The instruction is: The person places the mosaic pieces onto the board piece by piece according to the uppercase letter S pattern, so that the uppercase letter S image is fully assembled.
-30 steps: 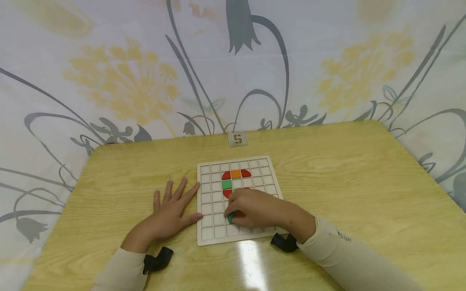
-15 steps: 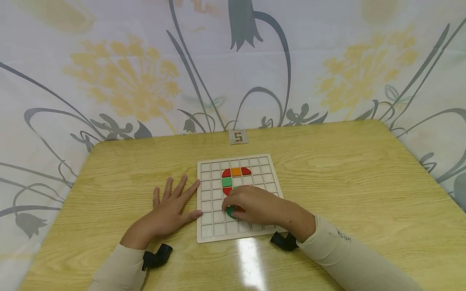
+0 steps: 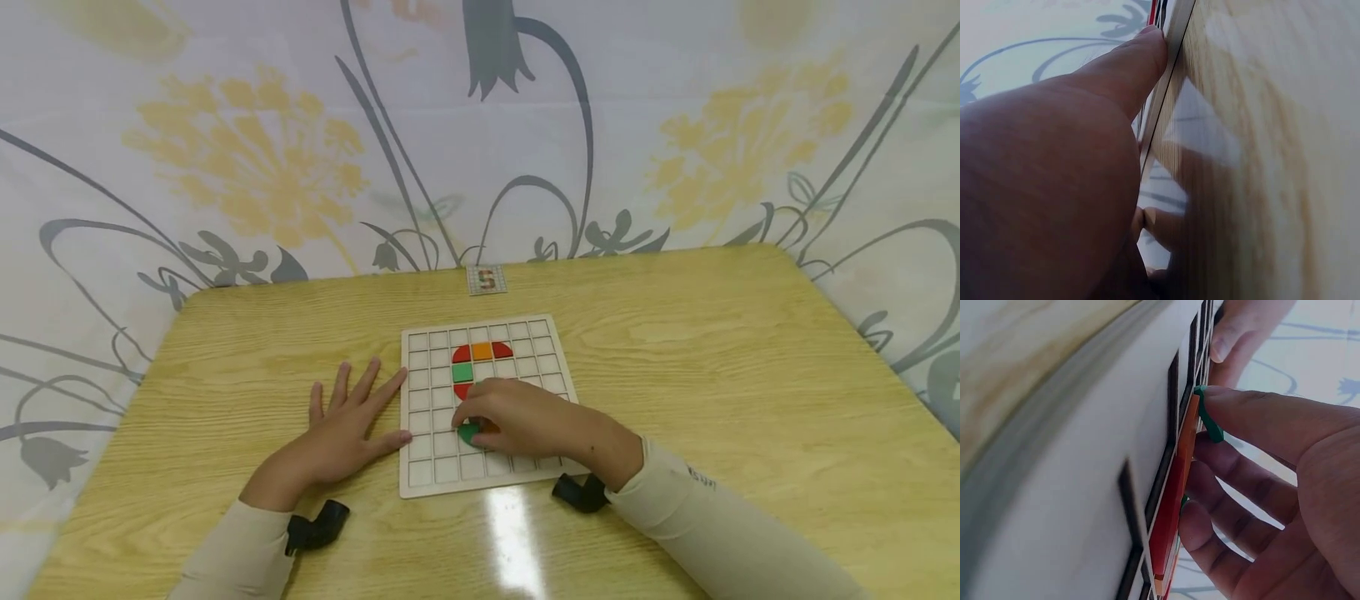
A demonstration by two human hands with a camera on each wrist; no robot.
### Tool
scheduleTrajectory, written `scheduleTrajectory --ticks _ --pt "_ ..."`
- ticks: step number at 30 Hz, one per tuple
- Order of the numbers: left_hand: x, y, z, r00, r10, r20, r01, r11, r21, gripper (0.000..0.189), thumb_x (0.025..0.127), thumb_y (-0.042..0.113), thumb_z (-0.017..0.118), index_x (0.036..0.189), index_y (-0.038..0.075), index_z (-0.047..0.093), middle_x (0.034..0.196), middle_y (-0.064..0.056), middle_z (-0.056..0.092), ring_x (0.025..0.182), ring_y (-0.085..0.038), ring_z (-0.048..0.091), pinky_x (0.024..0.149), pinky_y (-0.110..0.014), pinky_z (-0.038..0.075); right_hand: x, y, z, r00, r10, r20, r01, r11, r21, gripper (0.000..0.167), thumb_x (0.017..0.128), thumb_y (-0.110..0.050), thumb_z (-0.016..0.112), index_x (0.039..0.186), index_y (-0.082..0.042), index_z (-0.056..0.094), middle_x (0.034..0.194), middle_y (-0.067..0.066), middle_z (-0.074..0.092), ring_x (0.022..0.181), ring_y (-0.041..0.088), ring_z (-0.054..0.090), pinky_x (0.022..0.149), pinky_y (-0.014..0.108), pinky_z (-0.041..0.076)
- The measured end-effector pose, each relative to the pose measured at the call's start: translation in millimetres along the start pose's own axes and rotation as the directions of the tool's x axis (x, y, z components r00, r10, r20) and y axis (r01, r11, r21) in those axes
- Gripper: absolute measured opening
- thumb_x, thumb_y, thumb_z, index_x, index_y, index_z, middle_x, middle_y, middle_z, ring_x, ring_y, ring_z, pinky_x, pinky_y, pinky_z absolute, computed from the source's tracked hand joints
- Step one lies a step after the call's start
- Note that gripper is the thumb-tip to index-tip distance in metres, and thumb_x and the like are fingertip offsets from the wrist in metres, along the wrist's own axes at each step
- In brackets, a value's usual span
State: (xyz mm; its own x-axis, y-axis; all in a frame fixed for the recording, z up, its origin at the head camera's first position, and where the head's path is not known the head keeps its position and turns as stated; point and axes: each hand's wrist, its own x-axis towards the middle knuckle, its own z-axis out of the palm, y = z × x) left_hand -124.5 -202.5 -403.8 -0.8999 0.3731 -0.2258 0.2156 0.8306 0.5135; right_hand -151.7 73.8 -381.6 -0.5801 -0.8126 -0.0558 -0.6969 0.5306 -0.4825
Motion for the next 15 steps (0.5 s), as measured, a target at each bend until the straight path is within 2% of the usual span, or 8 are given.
scheduleTrajectory --ticks 7,15 --pt "-1.1 -0.5 2.2 1.000 -0.012 0.000 0.012 1.000 -0.001 0.082 0.095 0.060 0.057 0.161 0.032 0.018 0.170 -0.013 -0.003 0.151 -0.047 -0.020 0.111 -0.070 -0.021 1.1 2.5 4.6 0.999 0.038 0.035 -0.039 0.999 0.029 0.021 0.094 -0.024 0.073 0.113 -0.016 0.075 0.105 -0.006 0.065 0.091 0.008 0.055 0.086 0.024 0.049" --pt "-0.2 1.1 -0.1 1.000 -0.008 -0.009 0.008 1.000 0.000 0.081 0.096 0.058 0.057 0.162 0.031 0.018 0.170 -0.013 -0.003 0.151 -0.046 -0.021 0.111 -0.070 -0.021 1.7 3.6 2.5 1.000 0.026 0.018 -0.026 0.999 0.035 0.021 0.093 -0.022 0.073 0.112 -0.014 0.076 0.101 -0.006 0.065 0.088 0.006 0.054 0.082 0.021 0.049"
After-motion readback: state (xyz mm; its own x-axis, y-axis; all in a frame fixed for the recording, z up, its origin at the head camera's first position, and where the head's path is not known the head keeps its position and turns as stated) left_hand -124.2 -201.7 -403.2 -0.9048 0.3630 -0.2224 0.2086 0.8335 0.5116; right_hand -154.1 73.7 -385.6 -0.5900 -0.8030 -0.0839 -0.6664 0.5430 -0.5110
